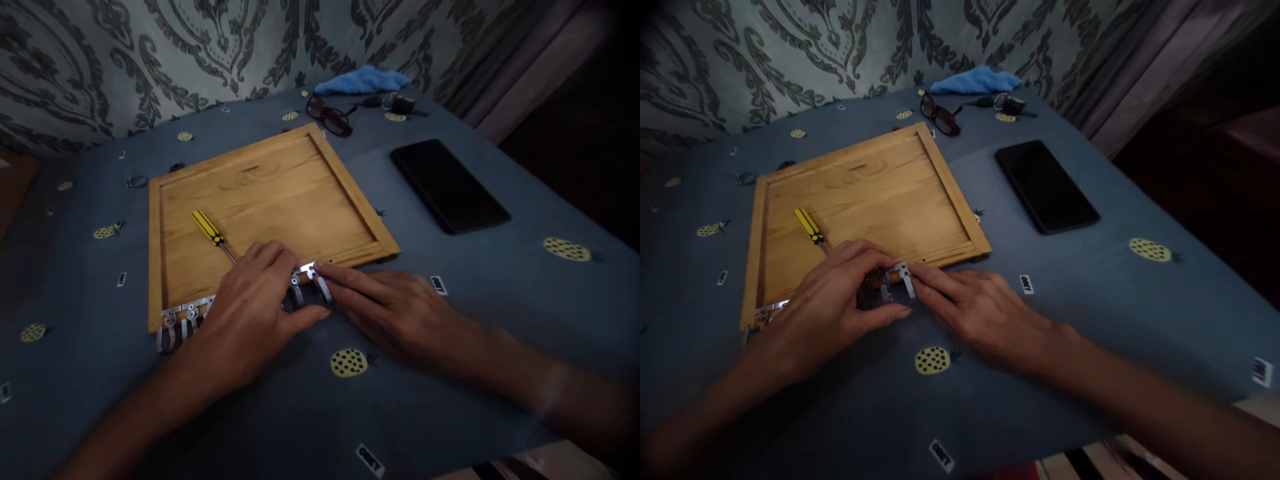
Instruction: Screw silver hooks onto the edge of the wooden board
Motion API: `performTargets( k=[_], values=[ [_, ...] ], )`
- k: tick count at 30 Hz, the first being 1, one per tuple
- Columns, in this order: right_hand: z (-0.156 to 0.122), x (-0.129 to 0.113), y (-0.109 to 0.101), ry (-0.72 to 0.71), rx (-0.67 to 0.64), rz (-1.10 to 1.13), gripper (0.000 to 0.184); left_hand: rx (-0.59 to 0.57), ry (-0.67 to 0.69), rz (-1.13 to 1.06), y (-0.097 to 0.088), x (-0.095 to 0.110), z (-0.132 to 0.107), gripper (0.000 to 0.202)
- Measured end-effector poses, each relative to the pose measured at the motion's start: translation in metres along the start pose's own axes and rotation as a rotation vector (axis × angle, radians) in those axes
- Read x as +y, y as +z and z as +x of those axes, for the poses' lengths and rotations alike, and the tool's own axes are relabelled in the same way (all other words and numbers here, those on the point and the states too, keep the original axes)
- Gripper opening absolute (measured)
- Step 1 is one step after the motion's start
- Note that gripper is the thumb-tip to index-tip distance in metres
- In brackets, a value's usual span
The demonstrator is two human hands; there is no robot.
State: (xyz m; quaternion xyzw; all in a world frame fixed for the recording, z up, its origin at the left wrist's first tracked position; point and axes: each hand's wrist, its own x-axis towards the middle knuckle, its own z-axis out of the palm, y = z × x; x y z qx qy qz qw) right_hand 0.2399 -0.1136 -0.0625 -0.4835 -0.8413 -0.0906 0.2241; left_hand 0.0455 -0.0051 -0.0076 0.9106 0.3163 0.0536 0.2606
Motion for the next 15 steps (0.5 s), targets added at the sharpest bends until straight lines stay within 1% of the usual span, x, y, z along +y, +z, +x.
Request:
performTargets(
  k=[6, 10, 15],
  values=[
    [0.003, -0.001, -0.001, 0.017, -0.023, -0.015, 0.029, 0.022, 0.017, 0.037, 0.002, 0.002, 0.0, 0.027],
    [0.001, -0.001, -0.001, 0.016, -0.034, -0.021, 0.029, 0.029, 0.023, 0.068, 0.005, 0.003, 0.0, 0.032],
    [-0.001, 0.0, 0.002, -0.004, 0.014, -0.005, 0.027, 0.052, 0.054, 0.099, 0.011, 0.005, 0.001, 0.027]
  ],
)
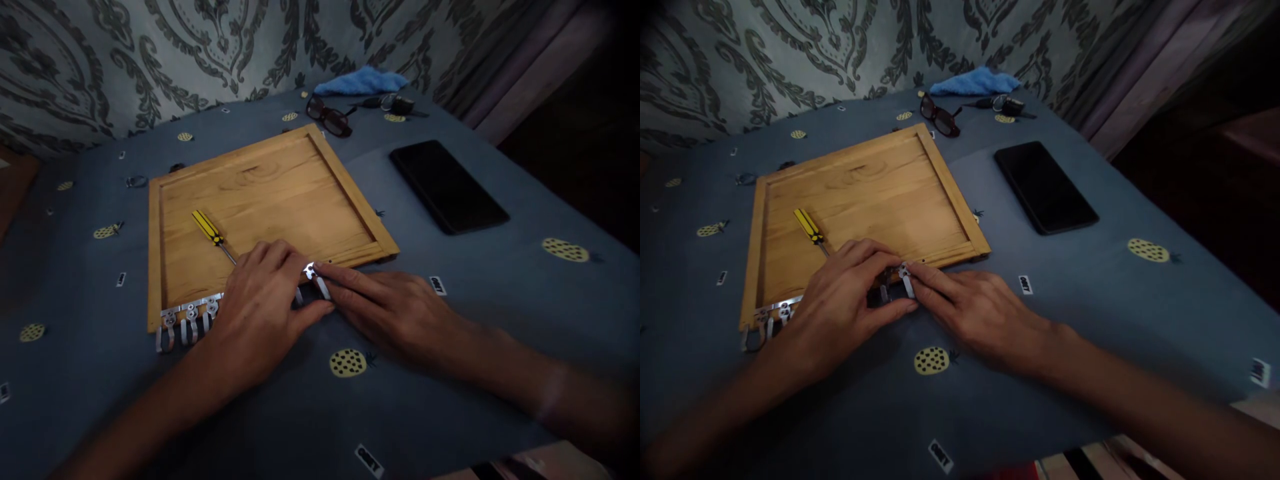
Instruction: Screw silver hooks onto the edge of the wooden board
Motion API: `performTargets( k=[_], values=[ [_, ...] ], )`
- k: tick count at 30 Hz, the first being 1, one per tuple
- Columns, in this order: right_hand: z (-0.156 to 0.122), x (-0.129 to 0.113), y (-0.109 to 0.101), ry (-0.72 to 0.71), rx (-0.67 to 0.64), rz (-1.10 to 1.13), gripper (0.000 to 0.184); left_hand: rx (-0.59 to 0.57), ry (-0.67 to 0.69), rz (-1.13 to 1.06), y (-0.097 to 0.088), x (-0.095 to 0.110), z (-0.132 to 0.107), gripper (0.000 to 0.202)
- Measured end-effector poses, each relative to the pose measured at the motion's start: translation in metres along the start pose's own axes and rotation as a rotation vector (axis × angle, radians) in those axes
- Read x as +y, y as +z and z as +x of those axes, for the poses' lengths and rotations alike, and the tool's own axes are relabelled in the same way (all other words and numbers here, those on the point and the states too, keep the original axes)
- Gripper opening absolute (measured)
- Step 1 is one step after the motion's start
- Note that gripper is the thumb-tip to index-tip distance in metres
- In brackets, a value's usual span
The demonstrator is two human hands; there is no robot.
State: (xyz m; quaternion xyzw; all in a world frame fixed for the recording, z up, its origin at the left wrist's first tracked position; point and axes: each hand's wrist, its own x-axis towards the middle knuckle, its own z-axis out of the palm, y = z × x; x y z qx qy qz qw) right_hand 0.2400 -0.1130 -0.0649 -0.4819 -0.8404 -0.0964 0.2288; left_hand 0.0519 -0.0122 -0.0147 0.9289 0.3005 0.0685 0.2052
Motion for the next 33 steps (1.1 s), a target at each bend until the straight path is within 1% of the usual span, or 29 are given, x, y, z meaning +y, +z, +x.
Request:
performTargets(
  k=[7, 14, 17, 22, 26, 29, 33],
  values=[
    [-0.0004, 0.0007, 0.0016, -0.003, 0.02, 0.038, 0.027, 0.01, -0.021, -0.002, 0.0017, 0.001, 0.0007, 0.023],
    [-0.0045, -0.0016, -0.0017, 0.053, 0.128, 0.104, 0.025, 0.022, 0.002, -0.001, 0.0026, 0.0006, -0.0003, 0.025],
    [-0.0044, -0.0016, -0.0016, 0.074, 0.146, 0.121, 0.026, 0.028, 0.012, 0.0, 0.0027, 0.0, -0.0007, 0.025],
    [-0.0018, -0.0006, -0.0028, 0.08, 0.111, 0.126, 0.025, 0.043, 0.022, -0.012, 0.0025, -0.0011, -0.0009, 0.025],
    [0.0008, -0.0006, -0.0038, 0.055, 0.063, 0.119, 0.024, 0.043, 0.026, -0.017, 0.0023, -0.0013, 0.0001, 0.026],
    [0.0024, -0.0006, -0.0038, 0.045, 0.063, 0.109, 0.022, 0.041, 0.021, -0.025, 0.0023, -0.0009, 0.0006, 0.027],
    [0.0025, 0.0005, -0.0038, 0.045, 0.03, 0.111, 0.024, 0.04, 0.008, -0.029, 0.0025, -0.0003, 0.0004, 0.027]
  ],
)
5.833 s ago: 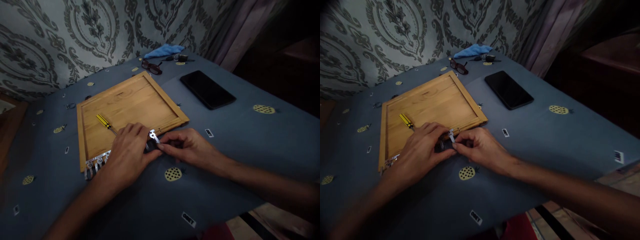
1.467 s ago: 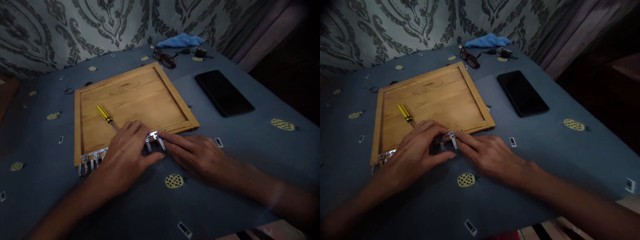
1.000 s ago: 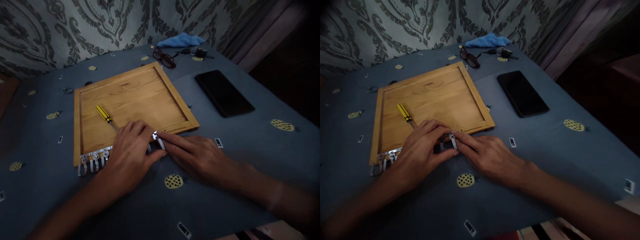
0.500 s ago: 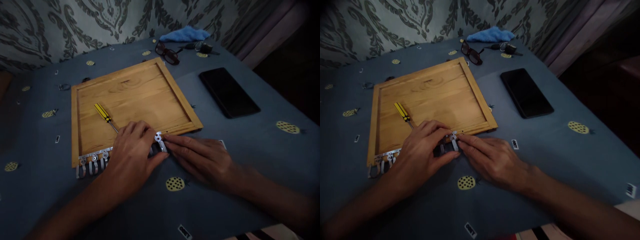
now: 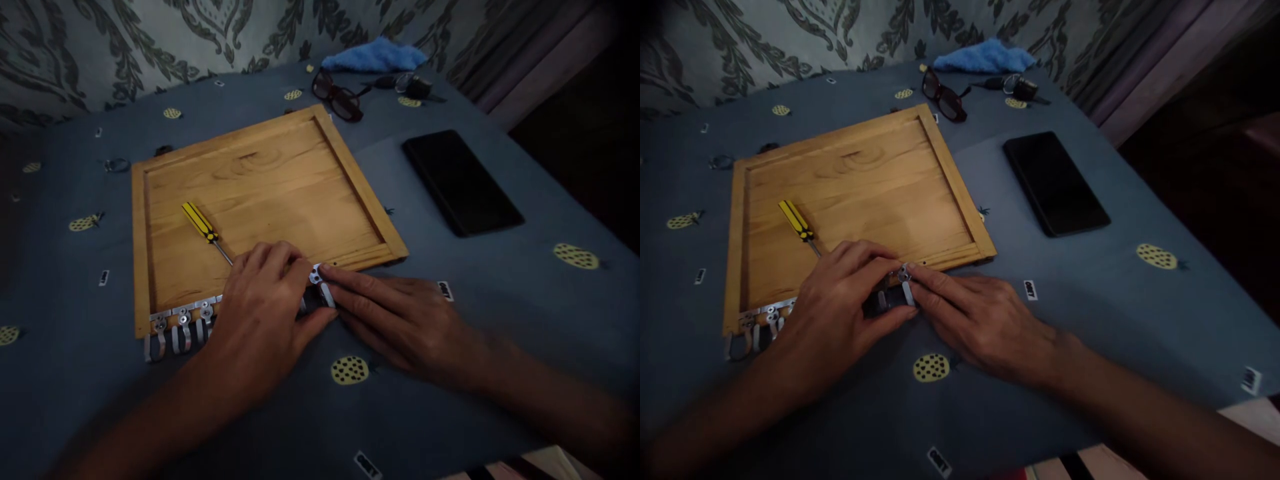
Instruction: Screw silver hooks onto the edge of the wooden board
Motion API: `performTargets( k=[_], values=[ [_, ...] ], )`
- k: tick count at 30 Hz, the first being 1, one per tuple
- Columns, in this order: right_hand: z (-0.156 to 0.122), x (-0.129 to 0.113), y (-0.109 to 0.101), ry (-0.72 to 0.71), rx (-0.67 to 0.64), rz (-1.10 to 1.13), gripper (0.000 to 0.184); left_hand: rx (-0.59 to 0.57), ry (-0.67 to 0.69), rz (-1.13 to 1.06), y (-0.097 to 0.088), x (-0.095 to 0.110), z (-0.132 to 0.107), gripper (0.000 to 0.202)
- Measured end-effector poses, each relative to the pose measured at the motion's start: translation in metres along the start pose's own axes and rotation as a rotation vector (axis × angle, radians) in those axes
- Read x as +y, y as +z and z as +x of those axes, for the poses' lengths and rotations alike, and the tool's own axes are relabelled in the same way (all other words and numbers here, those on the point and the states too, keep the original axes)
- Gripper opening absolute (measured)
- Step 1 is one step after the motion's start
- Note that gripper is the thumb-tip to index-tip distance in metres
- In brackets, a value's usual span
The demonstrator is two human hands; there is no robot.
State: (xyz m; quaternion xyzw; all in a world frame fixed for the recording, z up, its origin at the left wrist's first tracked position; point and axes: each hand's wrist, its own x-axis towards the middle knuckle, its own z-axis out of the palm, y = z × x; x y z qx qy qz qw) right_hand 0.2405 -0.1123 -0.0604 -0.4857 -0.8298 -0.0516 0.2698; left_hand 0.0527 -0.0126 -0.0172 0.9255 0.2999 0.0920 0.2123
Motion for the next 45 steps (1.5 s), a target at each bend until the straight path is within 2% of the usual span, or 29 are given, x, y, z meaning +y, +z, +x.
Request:
performTargets(
  k=[11, 17, 20, 23, 28, 32, 34, 35, 36, 37, 40, 43, 45],
  values=[
    [0.003, -0.001, 0.001, -0.003, -0.031, -0.006, 0.021, 0.026, 0.02, 0.013, 0.001, -0.001, -0.001, 0.024],
    [0.001, 0.0, 0.001, -0.008, -0.049, -0.038, 0.025, 0.001, 0.015, 0.04, 0.001, -0.001, -0.001, 0.022],
    [0.0, -0.001, 0.002, 0.002, -0.052, -0.05, 0.024, -0.05, 0.009, 0.051, -0.009, -0.002, 0.0, 0.02],
    [-0.001, -0.001, 0.002, 0.008, -0.07, -0.075, 0.027, -0.079, 0.017, -0.017, -0.031, -0.011, 0.0, 0.016],
    [-0.003, 0.001, 0.004, 0.034, -0.117, -0.081, 0.031, 0.145, -0.043, -0.094, -0.08, -0.046, -0.006, 0.023],
    [-0.005, 0.003, 0.007, 0.017, -0.103, -0.092, 0.033, 0.271, -0.271, -0.091, -0.104, -0.086, -0.02, 0.026],
    [-0.005, 0.003, 0.009, 0.017, -0.087, -0.104, 0.034, 0.295, -0.382, -0.075, -0.109, -0.107, -0.03, 0.029],
    [-0.005, 0.003, 0.01, 0.021, -0.078, -0.105, 0.034, 0.38, -0.4, -0.104, -0.109, -0.119, -0.035, 0.027],
    [-0.004, 0.003, 0.011, 0.026, -0.072, -0.101, 0.034, 0.395, -0.417, -0.153, -0.109, -0.13, -0.04, 0.026],
    [-0.004, 0.003, 0.011, 0.03, -0.064, -0.095, 0.033, 0.501, -0.443, -0.187, -0.108, -0.142, -0.045, 0.024],
    [-0.003, 0.003, 0.012, 0.036, -0.045, -0.072, 0.031, 0.627, -0.484, -0.303, -0.102, -0.173, -0.057, 0.024],
    [-0.002, 0.003, 0.013, 0.031, -0.034, -0.063, 0.03, 0.687, -0.523, -0.174, -0.098, -0.193, -0.065, 0.024],
    [-0.002, 0.003, 0.013, 0.025, -0.033, -0.069, 0.029, 0.698, -0.532, -0.047, -0.098, -0.199, -0.067, 0.023]
  ],
)
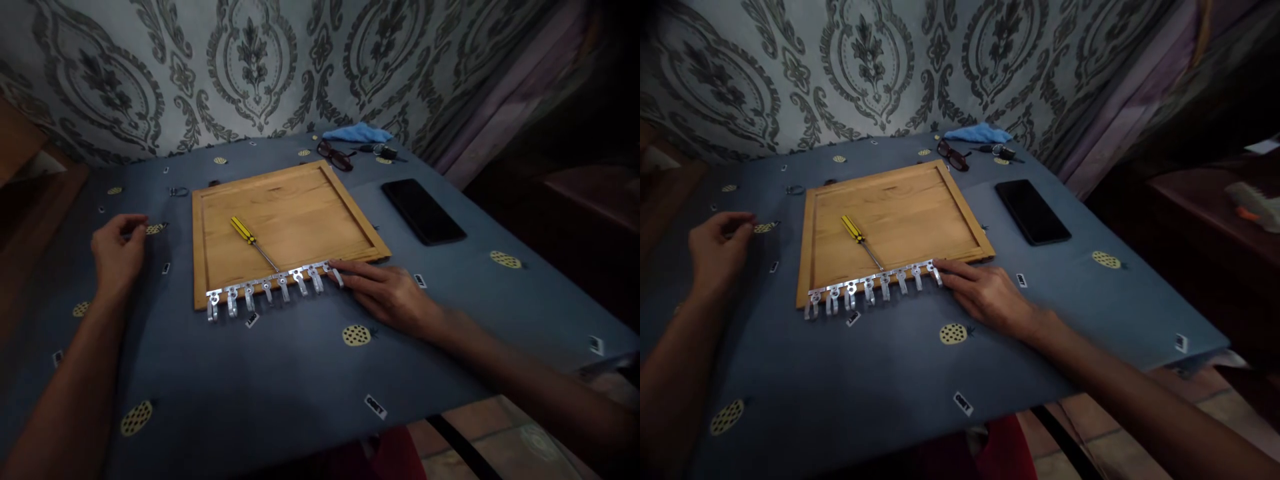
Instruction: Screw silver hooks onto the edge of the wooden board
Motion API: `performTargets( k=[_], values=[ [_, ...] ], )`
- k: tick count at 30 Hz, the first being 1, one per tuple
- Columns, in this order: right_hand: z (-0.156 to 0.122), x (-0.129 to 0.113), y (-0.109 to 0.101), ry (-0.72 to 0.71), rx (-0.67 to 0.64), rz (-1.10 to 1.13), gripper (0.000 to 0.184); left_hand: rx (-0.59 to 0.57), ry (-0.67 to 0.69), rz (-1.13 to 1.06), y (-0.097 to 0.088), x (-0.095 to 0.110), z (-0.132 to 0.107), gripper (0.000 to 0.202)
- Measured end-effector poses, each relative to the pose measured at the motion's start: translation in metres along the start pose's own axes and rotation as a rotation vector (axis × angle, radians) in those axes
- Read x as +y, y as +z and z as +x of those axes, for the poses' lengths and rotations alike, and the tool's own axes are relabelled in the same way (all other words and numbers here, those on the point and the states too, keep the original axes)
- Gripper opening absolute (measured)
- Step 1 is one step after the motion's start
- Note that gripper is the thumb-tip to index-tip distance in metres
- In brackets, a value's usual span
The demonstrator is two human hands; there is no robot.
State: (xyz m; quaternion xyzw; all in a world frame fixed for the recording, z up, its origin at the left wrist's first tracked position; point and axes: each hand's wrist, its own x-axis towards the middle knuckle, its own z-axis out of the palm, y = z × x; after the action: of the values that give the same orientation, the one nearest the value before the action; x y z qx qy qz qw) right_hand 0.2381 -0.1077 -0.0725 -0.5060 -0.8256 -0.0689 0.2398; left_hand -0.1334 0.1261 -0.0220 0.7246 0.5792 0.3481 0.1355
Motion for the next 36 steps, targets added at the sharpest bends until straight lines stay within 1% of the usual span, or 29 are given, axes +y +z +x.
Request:
performTargets(
  k=[2, 3, 5, 7, 8, 9, 10, 11, 13, 14, 15, 18, 23, 29, 36],
  values=[
    [0.0, 0.0, 0.0, -0.002, -0.006, -0.006, 0.029, 0.027, 0.032, 0.062, -0.001, 0.002, 0.0, 0.02],
    [0.0, 0.0, -0.001, -0.002, -0.011, -0.007, 0.029, 0.035, 0.048, 0.073, -0.002, 0.007, -0.001, 0.018],
    [0.0, -0.001, -0.001, -0.001, -0.016, -0.005, 0.029, 0.022, 0.099, 0.074, 0.0, 0.025, -0.008, 0.018],
    [0.0, -0.001, 0.0, 0.0, -0.012, -0.004, 0.029, -0.068, 0.182, 0.029, 0.007, 0.052, -0.023, 0.019],
    [0.0, -0.001, 0.0, -0.001, -0.007, -0.003, 0.028, -0.139, 0.277, -0.042, 0.013, 0.067, -0.033, 0.019],
    [0.0, -0.001, 0.0, -0.003, 0.0, -0.001, 0.028, -0.266, 0.404, -0.092, 0.02, 0.082, -0.046, 0.02],
    [0.001, -0.001, 0.0, -0.007, 0.009, 0.001, 0.028, -0.368, 0.53, -0.115, 0.028, 0.096, -0.058, 0.024],
    [0.001, -0.001, 0.0, -0.011, 0.017, 0.001, 0.028, -0.433, 0.632, -0.094, 0.036, 0.11, -0.07, 0.03],
    [0.001, -0.001, 0.0, -0.015, 0.031, -0.001, 0.029, -0.551, 0.736, 0.0, 0.05, 0.131, -0.091, 0.042],
    [0.001, -0.001, 0.0, -0.013, 0.032, -0.003, 0.03, -0.582, 0.76, 0.038, 0.055, 0.138, -0.098, 0.048],
    [0.001, -0.001, -0.001, -0.009, 0.029, -0.002, 0.03, -0.59, 0.759, 0.078, 0.059, 0.143, -0.103, 0.052],
    [0.0, -0.001, -0.001, -0.005, 0.015, 0.013, 0.034, -0.589, 0.728, 0.154, 0.066, 0.151, -0.107, 0.054],
    [-0.001, -0.001, 0.0, 0.006, 0.006, 0.016, 0.034, -0.613, 0.673, 0.2, 0.068, 0.153, -0.107, 0.049],
    [0.0, -0.001, -0.002, 0.006, 0.02, 0.027, 0.034, -0.601, 0.636, 0.181, 0.072, 0.153, -0.111, 0.038],
    [0.0, 0.0, -0.003, 0.02, -0.014, 0.046, 0.037, -0.581, 0.649, 0.173, 0.073, 0.154, -0.11, 0.032]
  ],
)
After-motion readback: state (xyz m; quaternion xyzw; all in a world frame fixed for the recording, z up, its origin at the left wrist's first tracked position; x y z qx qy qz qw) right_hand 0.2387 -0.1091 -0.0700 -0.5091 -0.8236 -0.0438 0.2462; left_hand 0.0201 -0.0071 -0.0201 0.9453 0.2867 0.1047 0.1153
